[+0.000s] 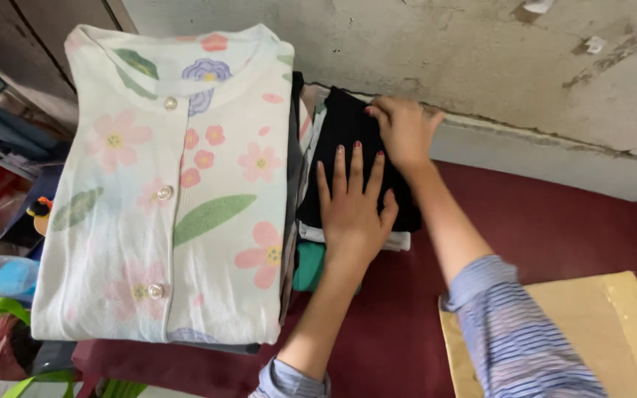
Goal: Fold various items of clothing including pants, shorts, and t-shirts and stack them neatly.
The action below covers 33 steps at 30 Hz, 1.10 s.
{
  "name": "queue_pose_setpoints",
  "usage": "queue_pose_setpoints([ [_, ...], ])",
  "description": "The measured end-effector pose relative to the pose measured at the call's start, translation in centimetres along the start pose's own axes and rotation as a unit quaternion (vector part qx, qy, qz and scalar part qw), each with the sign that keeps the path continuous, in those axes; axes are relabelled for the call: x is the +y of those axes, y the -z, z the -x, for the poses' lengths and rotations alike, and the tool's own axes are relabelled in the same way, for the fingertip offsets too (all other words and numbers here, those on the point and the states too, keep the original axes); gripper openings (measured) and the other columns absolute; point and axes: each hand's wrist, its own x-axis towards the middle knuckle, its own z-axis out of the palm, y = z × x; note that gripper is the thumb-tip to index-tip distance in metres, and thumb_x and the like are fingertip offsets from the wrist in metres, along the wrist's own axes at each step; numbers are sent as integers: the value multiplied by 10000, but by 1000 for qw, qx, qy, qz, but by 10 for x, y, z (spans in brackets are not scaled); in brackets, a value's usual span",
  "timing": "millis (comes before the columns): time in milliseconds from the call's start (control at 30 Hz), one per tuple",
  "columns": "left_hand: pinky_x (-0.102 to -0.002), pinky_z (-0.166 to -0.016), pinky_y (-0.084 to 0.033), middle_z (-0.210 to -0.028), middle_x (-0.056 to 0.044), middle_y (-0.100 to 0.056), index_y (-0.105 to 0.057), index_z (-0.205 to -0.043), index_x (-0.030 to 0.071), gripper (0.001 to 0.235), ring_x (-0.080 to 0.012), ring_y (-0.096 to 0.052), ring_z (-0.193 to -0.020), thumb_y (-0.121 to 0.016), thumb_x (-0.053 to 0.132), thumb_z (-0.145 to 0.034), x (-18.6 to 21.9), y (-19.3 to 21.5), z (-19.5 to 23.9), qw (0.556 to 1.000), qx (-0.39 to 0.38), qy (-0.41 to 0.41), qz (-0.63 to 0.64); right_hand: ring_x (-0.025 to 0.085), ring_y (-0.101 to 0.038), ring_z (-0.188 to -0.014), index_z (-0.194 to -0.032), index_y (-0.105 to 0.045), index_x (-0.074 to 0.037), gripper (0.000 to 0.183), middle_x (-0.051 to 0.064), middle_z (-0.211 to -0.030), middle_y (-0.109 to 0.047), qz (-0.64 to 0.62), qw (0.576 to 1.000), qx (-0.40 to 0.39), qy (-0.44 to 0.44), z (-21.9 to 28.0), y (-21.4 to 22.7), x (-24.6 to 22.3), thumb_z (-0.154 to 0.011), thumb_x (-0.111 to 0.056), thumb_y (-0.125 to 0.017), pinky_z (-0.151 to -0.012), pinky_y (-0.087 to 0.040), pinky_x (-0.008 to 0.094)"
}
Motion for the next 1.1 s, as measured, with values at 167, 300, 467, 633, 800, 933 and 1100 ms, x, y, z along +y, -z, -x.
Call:
queue_pose_setpoints([
  [167,-745,-1190,-89,-1596,-182,-425,-568,-1473,170,603,-411,-286,-1516,-566,388,-911,-1,-1,-5,1000,-13,10,-3,267,-526,-1363,-1286,-675,-228,314,27,-1487,-592,3,998,-19,-58,4,-18,15,-1068,-405,-533,-1081,-272,610],
  [300,-788,-1138,-55,-1606,-179,-403,-554,-1474,191,610,-414,-258,-1520,-558,407,-903,-9,-2,-3,1000,-25,11,1,419,-163,-1504,-1632,-252,-175,656,219,-1681,-142,-76,996,-5,-37,41,-37,47,-1092,-472,-474,-1059,-125,718],
  [467,-799,-1140,-94,-1591,-165,-432,-553,-1488,221,572,-408,-300,-1505,-559,433,-957,-10,-10,-1,999,8,-13,-37,296,-95,-1637,-1663,-126,-161,657,122,-1768,-140,-352,929,-83,-82,150,-22,39,-1111,-433,-357,-1249,-69,623],
  [633,-755,-1177,-140,-1588,-156,-449,-549,-1495,208,558,-393,-324,-1506,-581,416,-978,1,-10,5,998,17,-2,-66,293,-148,-1610,-1652,-152,-98,644,133,-1738,-187,-288,951,-73,-88,231,48,-27,-1097,-323,-389,-1266,-61,542],
  [800,-716,-1198,-137,-1631,-204,-375,-476,-1554,109,582,-417,-305,-1524,-533,395,-1050,51,19,52,997,28,6,-67,309,-138,-1600,-1639,-165,-71,677,153,-1713,-192,-195,975,-39,-97,318,97,-25,-1069,-292,-455,-1258,-62,544],
  [933,-691,-1210,-120,-1669,-199,-301,-373,-1576,30,686,-355,-279,-1546,-508,424,-1031,94,13,122,999,-28,-18,-6,344,-107,-1577,-1628,-153,-48,710,170,-1706,-155,-27,993,-38,-112,390,113,11,-1042,-322,-446,-1195,10,671],
  [1100,-661,-1210,-119,-1662,-189,-292,-347,-1583,31,769,-321,-250,-1549,-528,489,-992,144,-9,204,989,-124,-52,60,346,-129,-1541,-1594,-233,-93,724,129,-1670,-197,139,974,-57,-170,463,139,45,-984,-404,-471,-1133,15,750],
])
